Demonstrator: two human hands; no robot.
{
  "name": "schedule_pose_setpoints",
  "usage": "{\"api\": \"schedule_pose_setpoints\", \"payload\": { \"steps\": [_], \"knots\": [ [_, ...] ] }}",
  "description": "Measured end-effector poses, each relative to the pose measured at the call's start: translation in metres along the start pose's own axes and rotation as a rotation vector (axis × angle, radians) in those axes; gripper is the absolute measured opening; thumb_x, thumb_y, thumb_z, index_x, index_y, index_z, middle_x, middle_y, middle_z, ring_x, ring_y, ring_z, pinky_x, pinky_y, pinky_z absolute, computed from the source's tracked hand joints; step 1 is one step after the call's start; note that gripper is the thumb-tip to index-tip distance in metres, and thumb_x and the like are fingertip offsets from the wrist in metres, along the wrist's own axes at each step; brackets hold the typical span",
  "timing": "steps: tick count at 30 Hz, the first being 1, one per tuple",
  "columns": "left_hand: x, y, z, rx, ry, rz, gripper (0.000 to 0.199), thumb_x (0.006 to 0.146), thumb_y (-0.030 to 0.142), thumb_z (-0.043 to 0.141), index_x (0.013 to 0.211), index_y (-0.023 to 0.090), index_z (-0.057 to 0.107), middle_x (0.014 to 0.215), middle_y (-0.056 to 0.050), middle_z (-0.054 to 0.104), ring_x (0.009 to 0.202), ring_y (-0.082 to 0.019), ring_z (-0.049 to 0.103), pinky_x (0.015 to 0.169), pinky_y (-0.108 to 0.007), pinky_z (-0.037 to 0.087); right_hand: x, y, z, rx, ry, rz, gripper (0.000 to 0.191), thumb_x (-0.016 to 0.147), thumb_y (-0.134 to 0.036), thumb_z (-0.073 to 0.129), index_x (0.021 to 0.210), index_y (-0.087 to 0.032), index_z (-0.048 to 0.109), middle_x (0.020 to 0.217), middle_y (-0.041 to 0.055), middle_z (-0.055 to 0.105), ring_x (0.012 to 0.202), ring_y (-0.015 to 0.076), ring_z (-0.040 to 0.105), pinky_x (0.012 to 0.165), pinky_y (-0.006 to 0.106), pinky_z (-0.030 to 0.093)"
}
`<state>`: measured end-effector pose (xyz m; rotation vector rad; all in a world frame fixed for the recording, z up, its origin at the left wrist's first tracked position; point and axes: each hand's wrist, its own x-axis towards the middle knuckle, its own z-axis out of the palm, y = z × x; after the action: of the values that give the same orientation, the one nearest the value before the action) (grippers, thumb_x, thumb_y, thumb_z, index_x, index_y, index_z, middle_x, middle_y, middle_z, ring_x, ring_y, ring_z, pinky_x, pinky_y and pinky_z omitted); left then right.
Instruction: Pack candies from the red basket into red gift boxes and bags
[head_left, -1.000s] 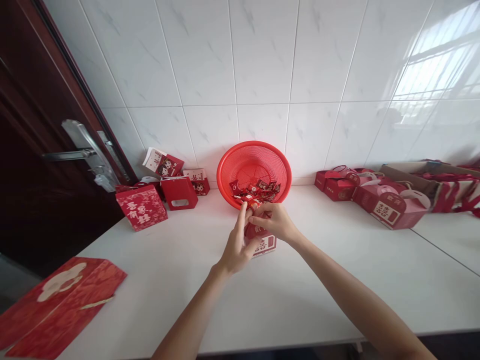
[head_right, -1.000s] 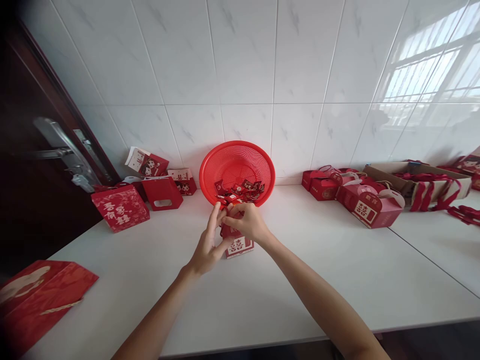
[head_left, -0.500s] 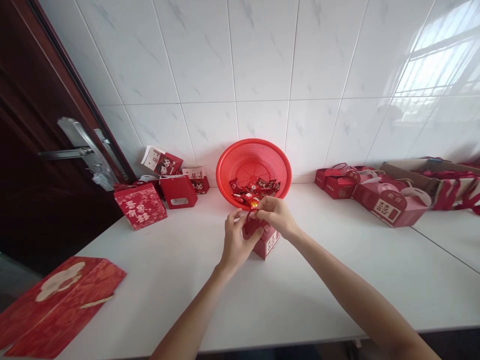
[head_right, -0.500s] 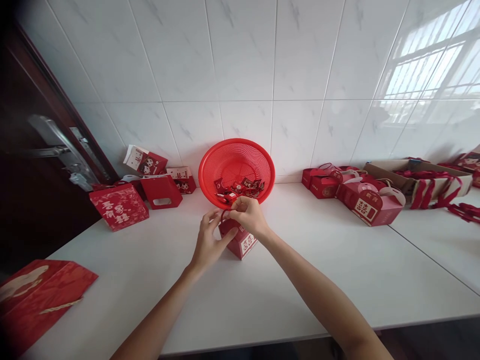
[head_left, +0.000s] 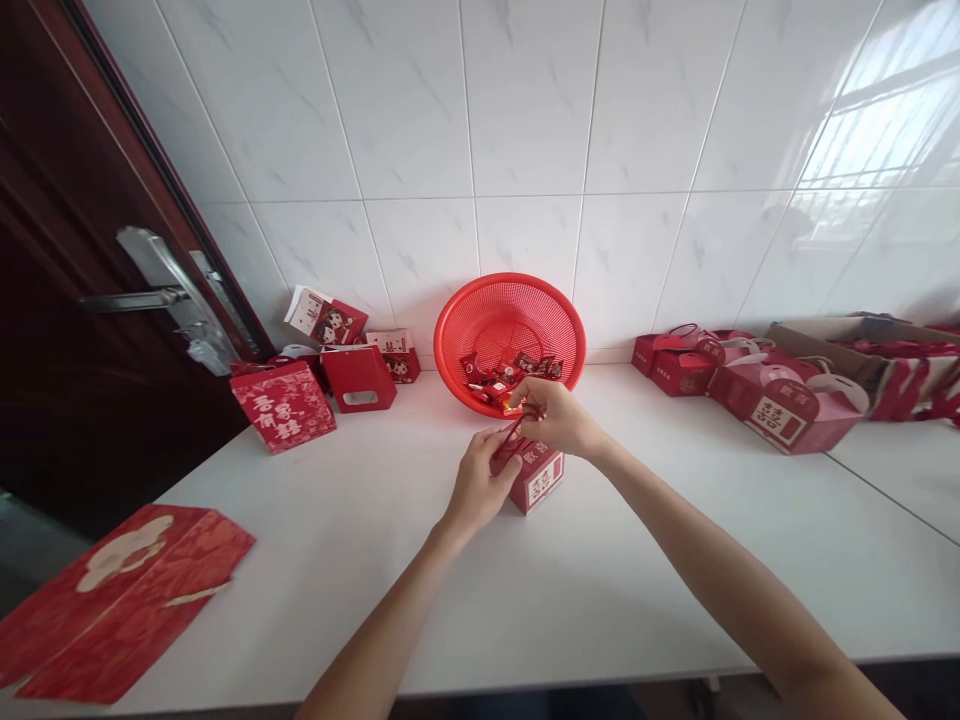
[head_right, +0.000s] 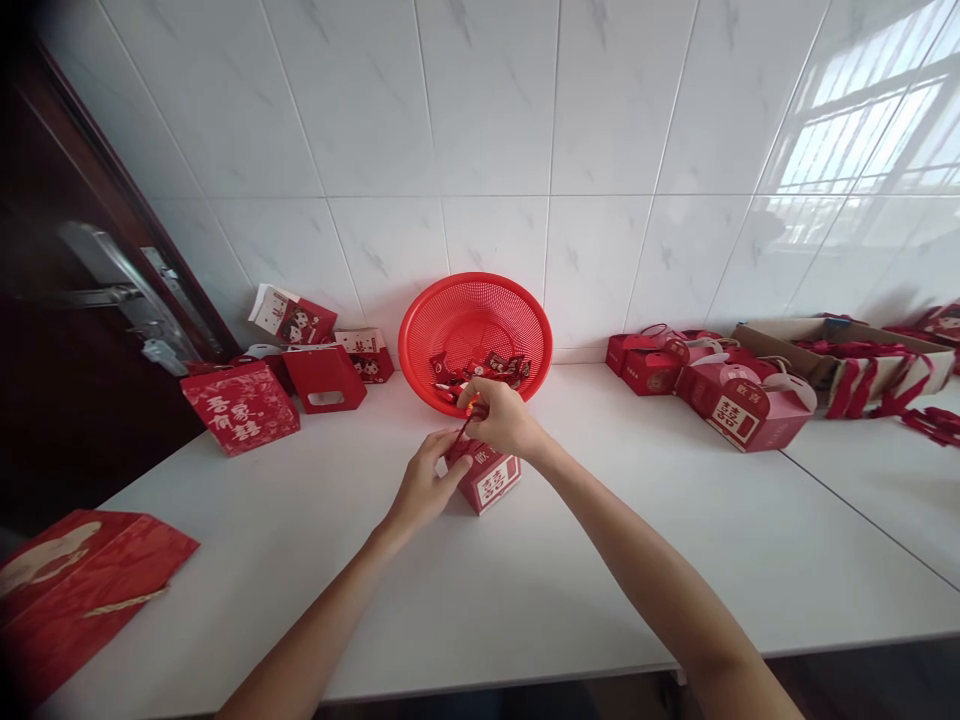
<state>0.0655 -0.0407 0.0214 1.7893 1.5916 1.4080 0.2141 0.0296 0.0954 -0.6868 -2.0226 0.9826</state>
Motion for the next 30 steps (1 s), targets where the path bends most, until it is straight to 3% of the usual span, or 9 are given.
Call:
{"api": "schedule_pose_setpoints", "payload": {
  "steps": [3,7,13,16,20,25,30],
  "knots": [
    [-0.001,0.003,0.000,-0.019,-0.020,0.023,0.028,0.088,0.034,0.059,0.113,0.022,0.066,0.114,-0.009,0.065,0.105,-0.024,0.064,0.093,-0.039,0.053,-0.002,-0.001,0.001,-0.064,0.123,-0.085,0.018,0.059,-0.013,0.050,0.076,-0.020,0.054,0.066,-0.0052,0.053,0.060,0.0112,0.046,0.057,0.024,0.037],
    [-0.002,0.003,0.002,-0.051,-0.016,0.070,0.029,0.090,0.035,0.059,0.115,0.023,0.066,0.115,-0.009,0.064,0.107,-0.024,0.063,0.093,-0.039,0.053,-0.008,-0.004,0.004,-0.144,0.206,-0.083,0.011,0.064,-0.014,0.050,0.072,-0.021,0.053,0.065,-0.0041,0.054,0.059,0.0122,0.046,0.057,0.025,0.038],
    [0.000,-0.005,0.002,-0.059,0.064,0.107,0.036,0.087,0.025,0.059,0.122,0.023,0.063,0.127,-0.010,0.060,0.122,-0.025,0.057,0.107,-0.043,0.045,-0.016,-0.009,0.003,-0.192,0.251,-0.079,0.003,0.074,-0.020,0.054,0.073,-0.023,0.055,0.068,-0.0011,0.058,0.062,0.0158,0.051,0.062,0.028,0.042],
    [0.001,-0.007,0.000,-0.040,0.087,0.095,0.036,0.088,0.030,0.060,0.124,0.024,0.062,0.134,-0.010,0.057,0.130,-0.027,0.052,0.111,-0.044,0.042,-0.015,-0.008,0.005,-0.222,0.237,-0.047,0.004,0.075,-0.021,0.055,0.072,-0.023,0.055,0.068,-0.0009,0.060,0.062,0.0165,0.052,0.062,0.029,0.042],
    [0.000,-0.002,-0.001,-0.018,0.029,0.084,0.047,0.087,0.043,0.064,0.129,0.023,0.056,0.137,-0.011,0.056,0.131,-0.029,0.051,0.109,-0.045,0.043,-0.013,-0.003,-0.001,-0.287,0.270,0.008,0.006,0.073,-0.020,0.055,0.069,-0.023,0.056,0.062,-0.0024,0.058,0.057,0.0151,0.049,0.058,0.028,0.039],
    [-0.006,0.004,0.002,0.008,0.025,0.145,0.053,0.088,0.041,0.062,0.136,0.023,0.048,0.137,-0.013,0.056,0.129,-0.028,0.053,0.107,-0.046,0.044,-0.015,0.000,-0.042,-0.359,0.408,0.045,0.004,0.070,-0.022,0.059,0.069,-0.020,0.063,0.062,-0.0012,0.063,0.057,0.0147,0.053,0.059,0.027,0.041],
    [-0.016,0.003,0.015,0.006,-0.035,0.238,0.023,0.090,0.030,0.058,0.111,0.022,0.064,0.124,-0.011,0.061,0.119,-0.025,0.060,0.103,-0.043,0.048,-0.028,0.009,-0.105,-0.472,0.570,0.136,0.006,0.068,-0.024,0.064,0.067,-0.018,0.064,0.064,0.0010,0.066,0.061,0.0169,0.059,0.063,0.028,0.044]
  ]
}}
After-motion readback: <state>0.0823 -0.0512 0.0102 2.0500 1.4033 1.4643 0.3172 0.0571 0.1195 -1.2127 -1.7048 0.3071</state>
